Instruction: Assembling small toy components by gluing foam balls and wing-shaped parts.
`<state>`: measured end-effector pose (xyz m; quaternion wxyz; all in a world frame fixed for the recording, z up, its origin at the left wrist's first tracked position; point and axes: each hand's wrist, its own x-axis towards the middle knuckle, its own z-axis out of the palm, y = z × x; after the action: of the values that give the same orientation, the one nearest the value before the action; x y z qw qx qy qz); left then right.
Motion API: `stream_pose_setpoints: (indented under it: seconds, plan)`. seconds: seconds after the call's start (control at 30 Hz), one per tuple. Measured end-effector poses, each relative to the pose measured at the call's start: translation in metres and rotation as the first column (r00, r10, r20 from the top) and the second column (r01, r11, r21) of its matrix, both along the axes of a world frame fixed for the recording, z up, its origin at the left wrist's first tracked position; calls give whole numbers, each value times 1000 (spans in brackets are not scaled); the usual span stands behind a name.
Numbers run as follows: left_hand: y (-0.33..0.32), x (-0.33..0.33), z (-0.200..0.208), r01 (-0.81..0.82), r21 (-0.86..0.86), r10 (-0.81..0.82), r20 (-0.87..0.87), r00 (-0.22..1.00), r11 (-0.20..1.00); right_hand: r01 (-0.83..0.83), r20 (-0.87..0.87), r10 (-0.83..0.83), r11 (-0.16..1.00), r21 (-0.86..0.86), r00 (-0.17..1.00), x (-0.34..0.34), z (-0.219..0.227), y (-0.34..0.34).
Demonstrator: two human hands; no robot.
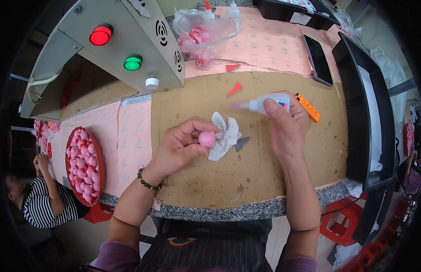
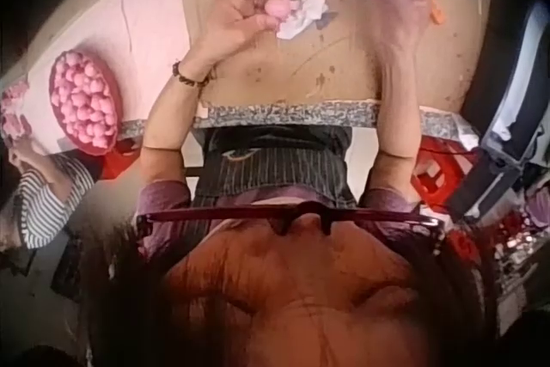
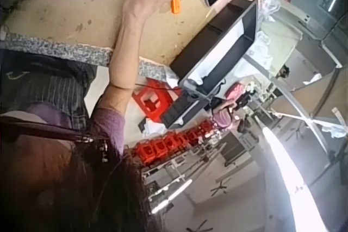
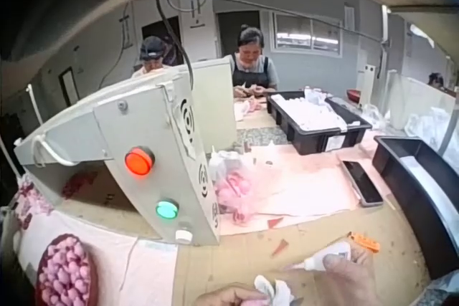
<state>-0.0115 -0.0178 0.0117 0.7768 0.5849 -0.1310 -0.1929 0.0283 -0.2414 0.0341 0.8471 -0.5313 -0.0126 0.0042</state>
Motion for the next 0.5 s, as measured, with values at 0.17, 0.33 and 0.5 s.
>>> stream_pose_setpoints:
  seconds: [0.17, 0.33, 0.5]
  plan:
    - [8, 3, -6, -86, -92, 100, 166, 981, 992, 73, -5, -77, 964, -254, 997, 11, -10, 2]
    - [3, 2, -3, -131, -214, 136, 9, 991, 968, 174, 103, -142, 852, -494, 985, 17, -30, -9]
    - [4, 1, -1, -96, -282, 64, -122, 991, 955, 305, 258, -165, 575, -759, 952, 17, -32, -6]
